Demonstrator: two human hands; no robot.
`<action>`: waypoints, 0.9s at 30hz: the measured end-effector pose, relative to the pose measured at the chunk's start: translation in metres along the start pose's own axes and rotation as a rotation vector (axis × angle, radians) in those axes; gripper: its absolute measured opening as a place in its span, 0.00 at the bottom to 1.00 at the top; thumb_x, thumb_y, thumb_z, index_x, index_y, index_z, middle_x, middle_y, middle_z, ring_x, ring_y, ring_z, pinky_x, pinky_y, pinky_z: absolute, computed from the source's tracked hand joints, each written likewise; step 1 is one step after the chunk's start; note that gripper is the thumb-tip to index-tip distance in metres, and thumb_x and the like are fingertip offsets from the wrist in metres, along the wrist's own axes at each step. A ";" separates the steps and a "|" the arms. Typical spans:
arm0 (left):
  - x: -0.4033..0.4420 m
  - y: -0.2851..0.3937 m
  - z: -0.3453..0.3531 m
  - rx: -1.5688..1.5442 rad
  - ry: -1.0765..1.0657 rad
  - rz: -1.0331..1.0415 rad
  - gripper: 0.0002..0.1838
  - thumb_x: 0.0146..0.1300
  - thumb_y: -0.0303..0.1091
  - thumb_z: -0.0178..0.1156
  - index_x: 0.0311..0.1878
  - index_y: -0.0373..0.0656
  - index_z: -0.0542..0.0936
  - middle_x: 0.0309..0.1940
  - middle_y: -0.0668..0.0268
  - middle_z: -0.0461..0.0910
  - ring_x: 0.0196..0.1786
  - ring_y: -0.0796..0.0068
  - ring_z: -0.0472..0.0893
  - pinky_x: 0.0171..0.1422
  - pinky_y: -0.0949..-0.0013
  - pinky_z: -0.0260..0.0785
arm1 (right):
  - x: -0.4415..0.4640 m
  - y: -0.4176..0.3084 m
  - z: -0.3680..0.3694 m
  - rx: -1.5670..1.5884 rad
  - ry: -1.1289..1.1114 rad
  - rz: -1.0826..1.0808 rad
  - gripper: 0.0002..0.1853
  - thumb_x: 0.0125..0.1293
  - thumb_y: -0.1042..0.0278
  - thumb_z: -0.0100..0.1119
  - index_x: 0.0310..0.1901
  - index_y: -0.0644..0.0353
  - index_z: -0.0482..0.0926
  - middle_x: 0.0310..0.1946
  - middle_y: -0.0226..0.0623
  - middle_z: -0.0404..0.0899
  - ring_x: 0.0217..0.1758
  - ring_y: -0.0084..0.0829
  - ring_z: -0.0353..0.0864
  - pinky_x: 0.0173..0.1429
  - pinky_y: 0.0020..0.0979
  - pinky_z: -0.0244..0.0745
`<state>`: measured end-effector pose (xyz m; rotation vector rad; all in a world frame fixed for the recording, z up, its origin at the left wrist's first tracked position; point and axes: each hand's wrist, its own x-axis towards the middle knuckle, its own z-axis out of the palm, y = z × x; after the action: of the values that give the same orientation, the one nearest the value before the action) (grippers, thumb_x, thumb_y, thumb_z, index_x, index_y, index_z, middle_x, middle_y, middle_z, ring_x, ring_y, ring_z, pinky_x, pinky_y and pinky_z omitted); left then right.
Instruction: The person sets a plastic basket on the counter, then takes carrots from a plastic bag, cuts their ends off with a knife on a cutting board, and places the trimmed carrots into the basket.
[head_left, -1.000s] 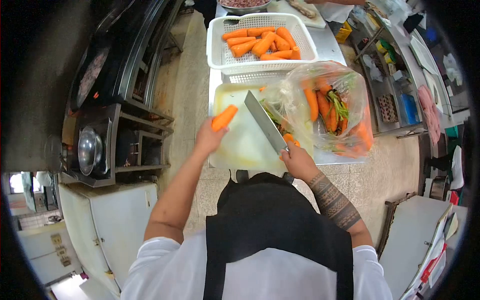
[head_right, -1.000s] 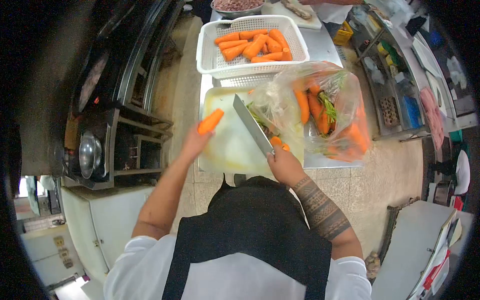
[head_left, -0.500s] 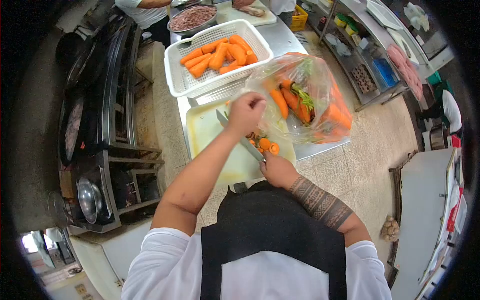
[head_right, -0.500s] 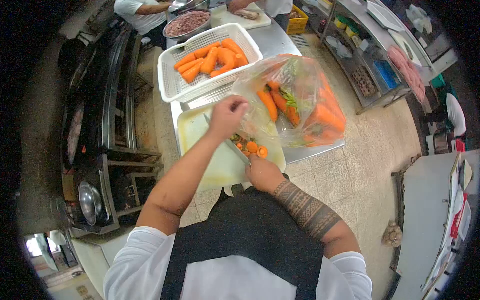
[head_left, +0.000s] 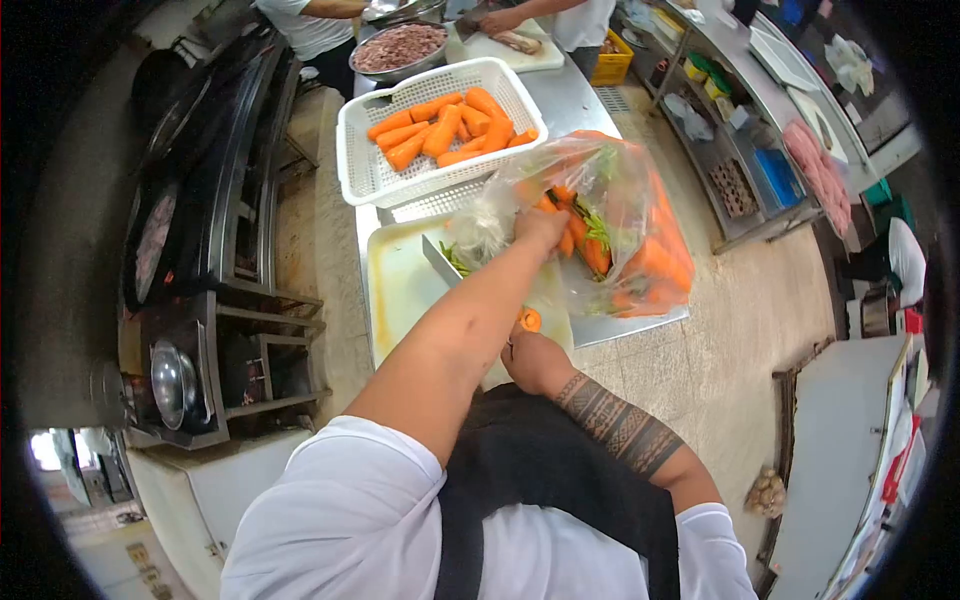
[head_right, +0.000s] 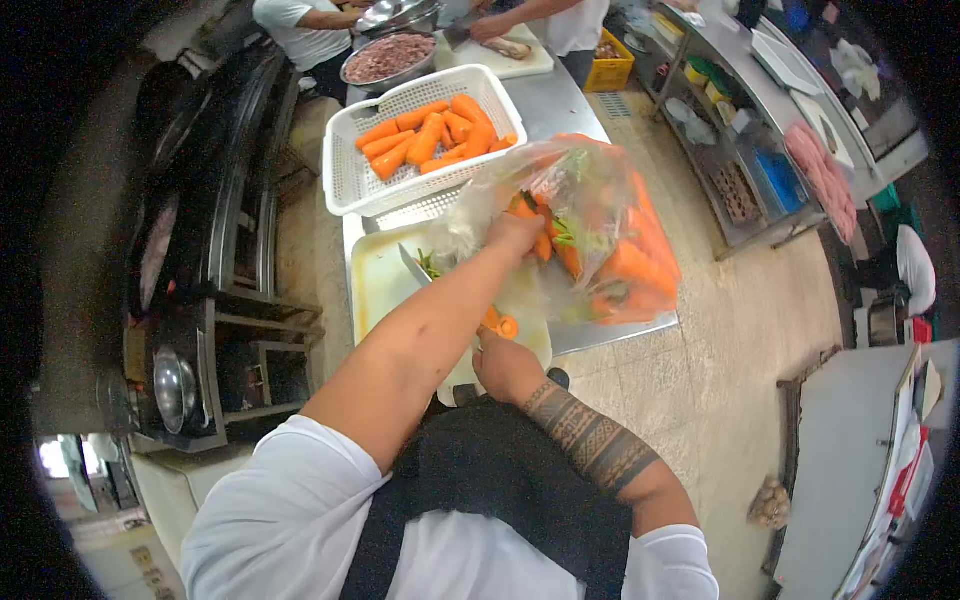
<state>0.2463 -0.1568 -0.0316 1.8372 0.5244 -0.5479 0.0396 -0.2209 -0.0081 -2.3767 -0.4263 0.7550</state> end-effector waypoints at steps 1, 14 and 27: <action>0.003 -0.001 -0.002 -0.265 -0.071 -0.037 0.31 0.68 0.50 0.69 0.63 0.36 0.74 0.57 0.51 0.83 0.57 0.58 0.86 0.60 0.58 0.81 | -0.001 -0.004 -0.005 0.016 -0.018 0.027 0.23 0.77 0.59 0.50 0.66 0.65 0.72 0.43 0.58 0.87 0.47 0.59 0.87 0.52 0.56 0.81; -0.213 -0.117 -0.130 -0.519 -0.482 0.105 0.31 0.71 0.41 0.69 0.72 0.42 0.71 0.56 0.54 0.84 0.55 0.54 0.86 0.60 0.52 0.78 | 0.026 0.019 0.006 -0.066 -0.061 -0.056 0.21 0.78 0.57 0.51 0.59 0.69 0.73 0.39 0.61 0.86 0.45 0.59 0.87 0.51 0.54 0.82; -0.222 -0.257 -0.189 0.590 0.335 0.270 0.32 0.70 0.47 0.68 0.70 0.38 0.73 0.56 0.47 0.81 0.58 0.43 0.82 0.62 0.47 0.76 | 0.014 -0.051 -0.012 0.008 0.067 -0.192 0.15 0.78 0.59 0.53 0.47 0.66 0.71 0.33 0.57 0.84 0.38 0.62 0.85 0.45 0.58 0.77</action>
<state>-0.0611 0.0807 -0.0328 2.5420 0.3402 -0.2158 0.0514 -0.1809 0.0257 -2.3061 -0.6117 0.5866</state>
